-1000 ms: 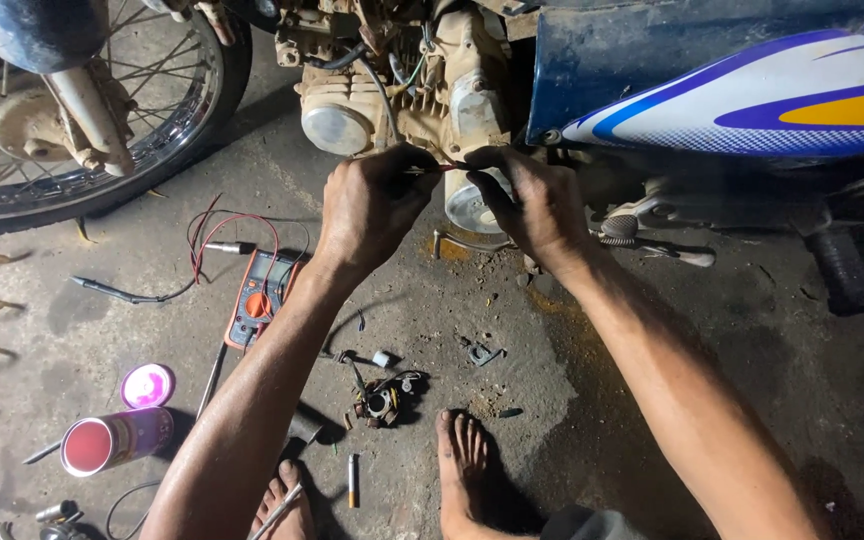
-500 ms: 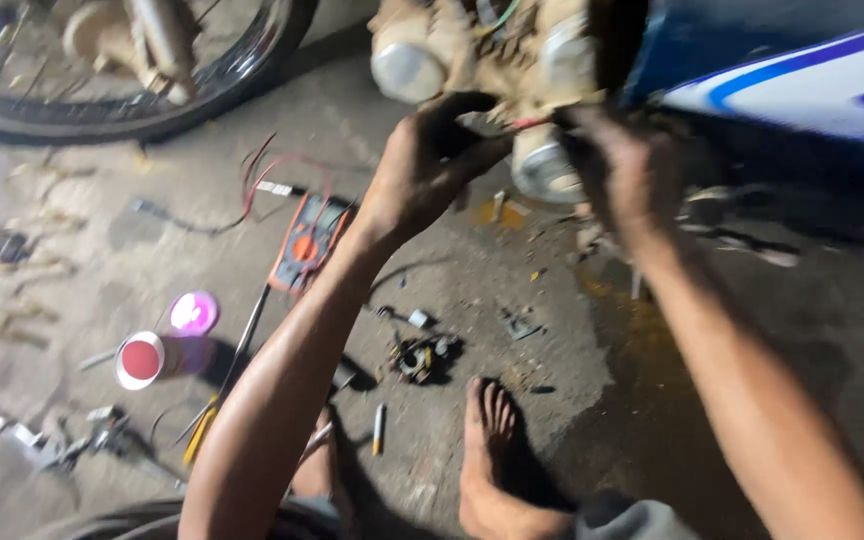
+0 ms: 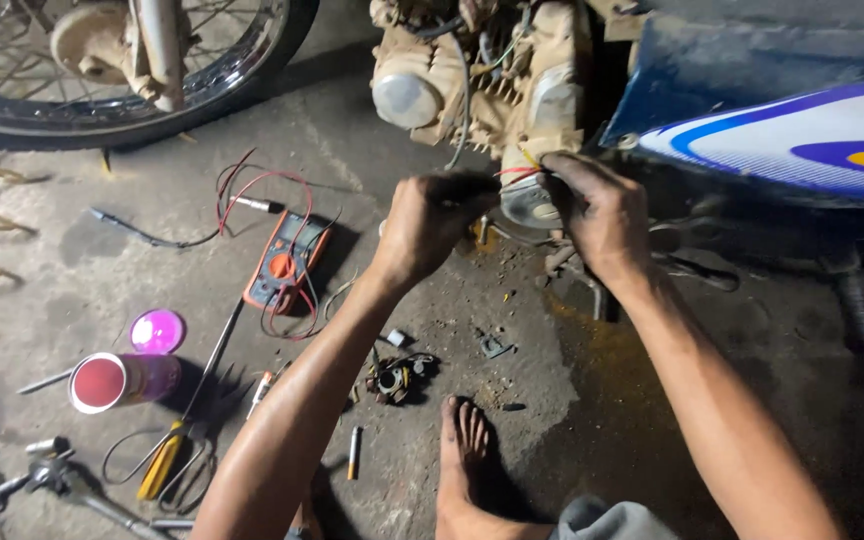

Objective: Repairing motorcycle electrical wiring by stripping and connecting wires near the engine area.

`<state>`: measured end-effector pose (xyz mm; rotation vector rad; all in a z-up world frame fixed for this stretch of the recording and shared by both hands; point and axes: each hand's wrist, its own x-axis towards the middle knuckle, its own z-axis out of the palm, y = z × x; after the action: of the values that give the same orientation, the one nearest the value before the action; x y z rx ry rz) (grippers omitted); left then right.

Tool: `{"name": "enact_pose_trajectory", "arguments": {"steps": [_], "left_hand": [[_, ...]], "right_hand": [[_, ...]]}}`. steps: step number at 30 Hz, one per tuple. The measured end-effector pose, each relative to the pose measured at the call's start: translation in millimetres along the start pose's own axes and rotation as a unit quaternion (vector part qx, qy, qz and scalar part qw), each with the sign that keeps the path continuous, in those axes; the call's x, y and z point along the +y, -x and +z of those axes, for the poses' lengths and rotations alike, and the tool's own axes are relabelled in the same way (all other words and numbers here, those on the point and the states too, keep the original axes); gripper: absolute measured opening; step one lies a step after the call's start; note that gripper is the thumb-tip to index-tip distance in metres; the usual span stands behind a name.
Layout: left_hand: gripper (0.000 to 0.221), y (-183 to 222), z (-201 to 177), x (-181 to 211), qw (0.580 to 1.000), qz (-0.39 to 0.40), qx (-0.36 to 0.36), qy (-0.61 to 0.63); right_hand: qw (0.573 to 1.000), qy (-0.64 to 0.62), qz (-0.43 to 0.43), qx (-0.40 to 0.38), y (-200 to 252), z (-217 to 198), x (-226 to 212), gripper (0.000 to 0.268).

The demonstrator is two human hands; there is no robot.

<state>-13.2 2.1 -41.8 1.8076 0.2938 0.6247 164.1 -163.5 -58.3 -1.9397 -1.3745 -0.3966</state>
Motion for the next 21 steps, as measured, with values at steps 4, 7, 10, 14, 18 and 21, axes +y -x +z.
{"name": "enact_pose_trajectory", "arguments": {"steps": [4,7,10,14,18,21], "left_hand": [[0.025,6,9,-1,0.992,0.126,-0.004,0.001],[0.025,5,14,3,0.973,0.219,0.017,-0.069],[0.026,3,22,-2,0.934,0.289,0.061,-0.203],[0.012,10,30,1,0.923,0.296,0.133,-0.206],[0.01,30,36,5,0.977,0.114,0.176,0.045],[0.016,32,40,8,0.97,0.054,0.174,0.16]], "right_hand": [[1.0,-0.019,0.01,-0.009,1,-9,-2,0.023],[1.0,-0.024,0.007,-0.007,4,-11,1,0.019],[0.998,-0.066,0.018,0.0,3,-16,-13,0.013],[0.998,-0.067,0.021,-0.008,2,-19,-20,0.019],[0.995,-0.062,0.069,-0.03,0,-9,-2,0.023],[0.988,-0.108,0.102,-0.03,-6,-12,-7,0.015]]}}
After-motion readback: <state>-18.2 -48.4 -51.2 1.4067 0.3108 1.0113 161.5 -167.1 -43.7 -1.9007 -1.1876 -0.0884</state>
